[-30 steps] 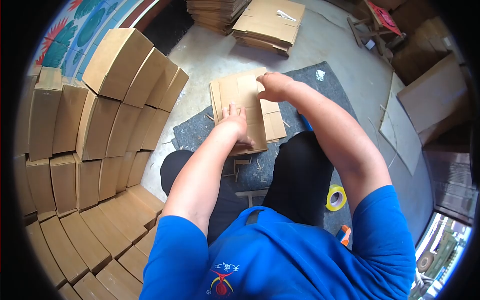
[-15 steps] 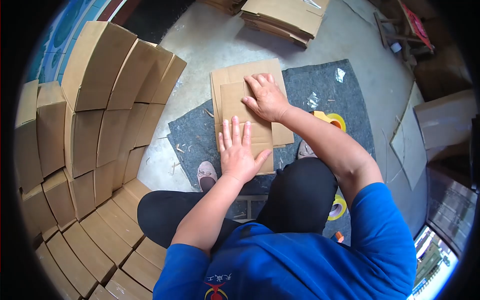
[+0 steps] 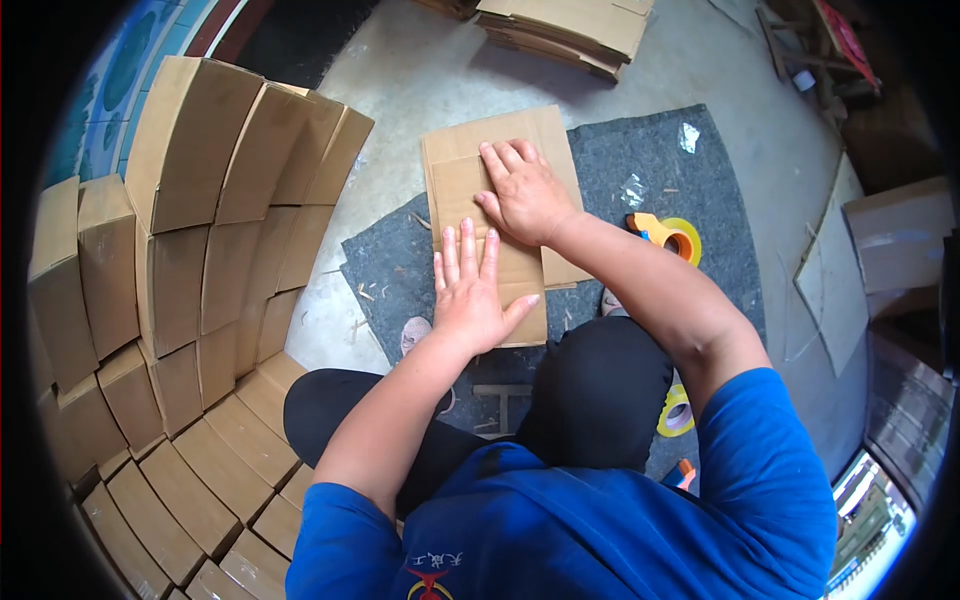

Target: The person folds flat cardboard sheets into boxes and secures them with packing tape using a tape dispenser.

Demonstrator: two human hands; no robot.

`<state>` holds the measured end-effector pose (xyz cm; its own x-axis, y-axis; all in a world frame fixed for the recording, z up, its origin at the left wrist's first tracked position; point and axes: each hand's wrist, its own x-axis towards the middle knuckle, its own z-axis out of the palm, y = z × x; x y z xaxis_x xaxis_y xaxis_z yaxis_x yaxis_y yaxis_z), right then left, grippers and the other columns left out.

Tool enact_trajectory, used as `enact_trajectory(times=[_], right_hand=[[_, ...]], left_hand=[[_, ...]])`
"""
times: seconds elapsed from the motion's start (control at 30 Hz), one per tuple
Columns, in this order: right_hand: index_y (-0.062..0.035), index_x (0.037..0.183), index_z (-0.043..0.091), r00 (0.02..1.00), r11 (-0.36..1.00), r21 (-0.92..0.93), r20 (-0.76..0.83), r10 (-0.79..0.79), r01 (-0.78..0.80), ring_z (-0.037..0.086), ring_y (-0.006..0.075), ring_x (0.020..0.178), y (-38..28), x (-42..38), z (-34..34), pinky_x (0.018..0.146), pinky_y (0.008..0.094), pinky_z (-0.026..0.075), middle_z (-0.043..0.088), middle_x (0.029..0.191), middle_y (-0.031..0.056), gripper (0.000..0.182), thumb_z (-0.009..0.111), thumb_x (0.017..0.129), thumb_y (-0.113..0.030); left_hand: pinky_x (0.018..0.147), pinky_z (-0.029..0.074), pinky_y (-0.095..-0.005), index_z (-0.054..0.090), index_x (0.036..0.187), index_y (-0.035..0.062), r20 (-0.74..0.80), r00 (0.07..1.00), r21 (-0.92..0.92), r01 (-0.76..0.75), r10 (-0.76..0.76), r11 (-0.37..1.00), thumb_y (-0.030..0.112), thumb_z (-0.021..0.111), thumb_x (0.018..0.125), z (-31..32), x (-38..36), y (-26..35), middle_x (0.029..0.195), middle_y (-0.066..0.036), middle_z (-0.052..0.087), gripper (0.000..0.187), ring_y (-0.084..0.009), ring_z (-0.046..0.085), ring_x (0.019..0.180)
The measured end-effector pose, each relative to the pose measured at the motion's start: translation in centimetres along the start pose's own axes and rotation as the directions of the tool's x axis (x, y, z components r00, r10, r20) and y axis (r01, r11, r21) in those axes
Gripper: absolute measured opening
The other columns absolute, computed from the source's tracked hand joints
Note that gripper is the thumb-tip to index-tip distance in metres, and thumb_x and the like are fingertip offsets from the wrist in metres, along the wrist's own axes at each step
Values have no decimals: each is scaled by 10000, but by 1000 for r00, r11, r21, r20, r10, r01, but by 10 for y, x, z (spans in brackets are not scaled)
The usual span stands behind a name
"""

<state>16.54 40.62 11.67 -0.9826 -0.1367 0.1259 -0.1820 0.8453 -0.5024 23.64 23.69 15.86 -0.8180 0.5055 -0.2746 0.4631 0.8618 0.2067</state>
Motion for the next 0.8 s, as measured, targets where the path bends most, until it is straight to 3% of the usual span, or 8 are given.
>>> enact_trajectory(times=[0.1,0.17,0.27,0.43,0.53,0.67,0.73,0.8], right_hand=[[20,1412,419,999,998,-62,35,17,-14,410,348,1296,-3,2,-2,1099,440,358,484,1367,178,674,605,894,-369],[18,1411,421,1000,998,-58,21,15,-13,413,344,1296,-3,2,1,1093,439,367,486,1365,174,679,612,887,-369],[13,1403,430,999,999,-28,22,26,-25,417,333,1297,-2,-1,-1,1077,439,387,487,1366,166,697,632,864,-381],[-13,1357,475,999,997,67,-19,49,-47,415,338,1319,3,-5,2,1092,445,368,507,1351,168,637,646,858,-370],[-26,1337,484,965,911,410,-222,140,-38,425,366,1286,18,-23,3,1077,449,376,508,1330,187,571,671,854,-266],[-21,1158,561,721,836,271,-423,548,-477,486,358,1152,81,-95,5,986,451,401,559,1182,161,409,698,808,-181],[-12,1149,578,541,611,102,-370,756,-785,481,363,1159,111,-152,20,1004,464,379,564,1164,169,478,757,762,-229],[-19,1217,548,469,456,-108,-229,853,-883,478,349,1198,126,-194,31,1038,461,369,566,1187,167,598,797,735,-270]], left_hand=[[1211,29,-479,47,1564,33,498,867,39,-43,18,998,636,659,777,-44,20,-5,1603,-275,-86,1165,-451,-122,1477],[1208,63,-481,20,1557,13,688,726,94,-79,-7,992,679,668,752,-66,39,-3,1582,-310,-126,1229,-464,-143,1467],[1210,101,-466,27,1562,37,793,608,78,-64,-23,995,665,635,800,-89,52,1,1592,-288,-114,1160,-419,-100,1486],[1210,158,-430,185,1548,28,724,688,63,-116,34,991,422,616,913,-94,47,2,1595,-298,-29,863,-436,19,1489],[1169,287,-443,299,1517,44,606,793,93,-143,58,985,278,603,932,-89,36,1,1605,-258,68,700,-409,128,1485],[1127,357,-451,429,1443,24,455,886,33,-112,85,993,214,621,907,-81,28,0,1577,-267,190,599,-432,242,1443],[1123,362,-452,443,1433,20,438,894,17,-110,91,994,211,626,904,-78,27,0,1571,-271,204,591,-437,250,1439],[1118,368,-453,456,1423,16,415,906,9,-99,86,995,208,631,900,-77,27,-1,1565,-274,218,583,-442,258,1434]])
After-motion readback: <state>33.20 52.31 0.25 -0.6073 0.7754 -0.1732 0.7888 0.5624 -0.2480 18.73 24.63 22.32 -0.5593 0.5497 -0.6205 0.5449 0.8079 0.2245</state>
